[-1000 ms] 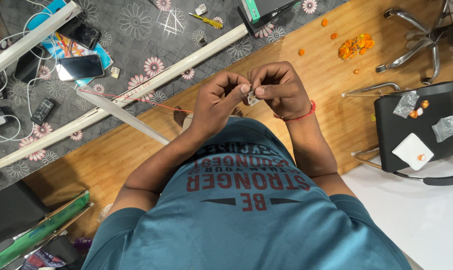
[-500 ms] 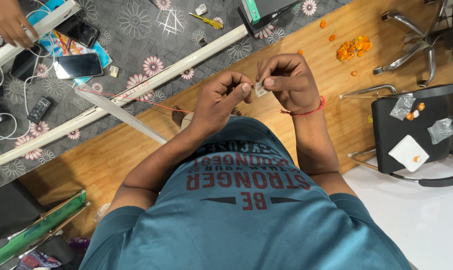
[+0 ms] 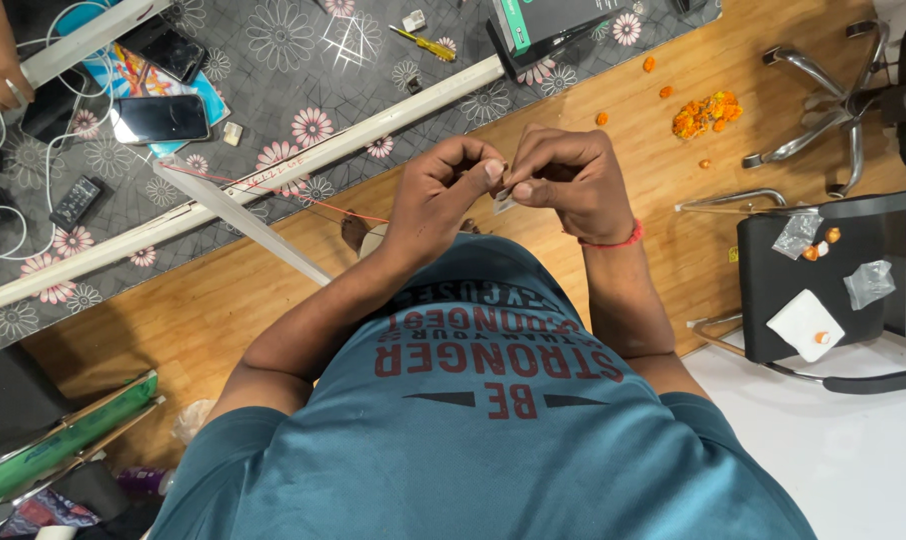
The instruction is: The person manipulates a small circuit board with wires, then connects a power adapter to a fluorescent tube light fixture. The light turns on, and the person adjusts the fixture and nearby cables.
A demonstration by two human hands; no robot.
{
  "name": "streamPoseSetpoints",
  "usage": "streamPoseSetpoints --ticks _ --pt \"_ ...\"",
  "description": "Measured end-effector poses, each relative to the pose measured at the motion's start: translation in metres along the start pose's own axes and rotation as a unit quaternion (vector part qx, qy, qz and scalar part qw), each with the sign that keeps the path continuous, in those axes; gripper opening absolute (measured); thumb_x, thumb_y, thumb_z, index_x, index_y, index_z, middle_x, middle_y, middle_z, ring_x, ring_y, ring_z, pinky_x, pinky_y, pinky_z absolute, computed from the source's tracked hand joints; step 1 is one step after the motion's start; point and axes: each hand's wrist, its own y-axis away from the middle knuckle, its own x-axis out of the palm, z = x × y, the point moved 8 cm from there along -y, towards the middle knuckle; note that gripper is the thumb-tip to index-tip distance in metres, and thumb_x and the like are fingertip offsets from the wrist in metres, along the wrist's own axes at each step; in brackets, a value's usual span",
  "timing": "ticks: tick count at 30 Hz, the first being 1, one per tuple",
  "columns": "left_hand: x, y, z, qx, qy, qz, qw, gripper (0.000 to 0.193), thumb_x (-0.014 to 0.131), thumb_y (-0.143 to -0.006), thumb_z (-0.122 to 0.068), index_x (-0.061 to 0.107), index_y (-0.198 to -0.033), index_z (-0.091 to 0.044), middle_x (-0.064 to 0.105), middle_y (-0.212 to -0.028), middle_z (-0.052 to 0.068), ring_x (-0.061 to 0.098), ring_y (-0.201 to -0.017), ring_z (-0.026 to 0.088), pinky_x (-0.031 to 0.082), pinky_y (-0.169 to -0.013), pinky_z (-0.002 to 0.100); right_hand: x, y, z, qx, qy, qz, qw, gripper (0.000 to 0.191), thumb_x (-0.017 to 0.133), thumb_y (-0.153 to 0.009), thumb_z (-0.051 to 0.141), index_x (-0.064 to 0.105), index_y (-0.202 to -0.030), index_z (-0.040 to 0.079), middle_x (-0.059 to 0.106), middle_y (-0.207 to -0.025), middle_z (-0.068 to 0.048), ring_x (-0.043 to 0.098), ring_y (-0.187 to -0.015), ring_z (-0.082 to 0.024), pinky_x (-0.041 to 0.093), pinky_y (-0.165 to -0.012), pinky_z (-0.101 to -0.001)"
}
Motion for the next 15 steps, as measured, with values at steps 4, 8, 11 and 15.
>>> streamPoseSetpoints --ticks 4,8,11,15 --pt "0.002 -0.001 -0.004 0.016 0.028 0.019 0.999 0.019 0.065 -0.108 -0.018 0.065 -0.11 0.001 0.066 -0.094 0.001 0.06 -0.086 0.005 0.05 -0.075 0.022 0.005 0.002 -0.006 0.014 -0.037 0.006 0.999 0.014 0.083 -0.085 0.001 0.074 -0.094 -0.004 0.068 -0.091 -0.01 0.06 -0.089 -0.017 0.05 -0.079 -0.0286" --pt "0.006 0.0 -0.006 0.01 0.01 0.042 0.999 0.019 0.063 -0.107 -0.018 0.065 -0.11 0.001 0.068 -0.092 0.003 0.064 -0.086 0.007 0.053 -0.075 0.022 -0.002 0.002 -0.016 0.052 -0.147 0.002 0.988 0.009 0.078 -0.087 0.001 0.072 -0.092 -0.005 0.066 -0.087 -0.011 0.06 -0.084 -0.018 0.049 -0.077 -0.0287" --pt "0.009 0.002 -0.008 0.015 0.018 0.053 0.998 0.019 0.062 -0.108 -0.017 0.064 -0.111 0.002 0.069 -0.094 0.004 0.066 -0.087 0.008 0.054 -0.077 0.023 -0.009 0.001 -0.022 0.074 -0.174 0.005 0.982 0.009 0.076 -0.089 0.001 0.071 -0.092 -0.006 0.064 -0.085 -0.011 0.06 -0.081 -0.018 0.047 -0.075 -0.028" --pt "0.011 0.003 -0.01 0.02 0.041 0.058 0.997 0.02 0.063 -0.107 -0.016 0.065 -0.112 0.003 0.069 -0.097 0.005 0.066 -0.088 0.009 0.056 -0.08 0.024 -0.009 0.0 -0.027 0.102 -0.179 0.017 0.978 0.009 0.076 -0.089 0.0 0.069 -0.091 -0.006 0.064 -0.085 -0.013 0.062 -0.079 -0.02 0.049 -0.074 -0.0294"
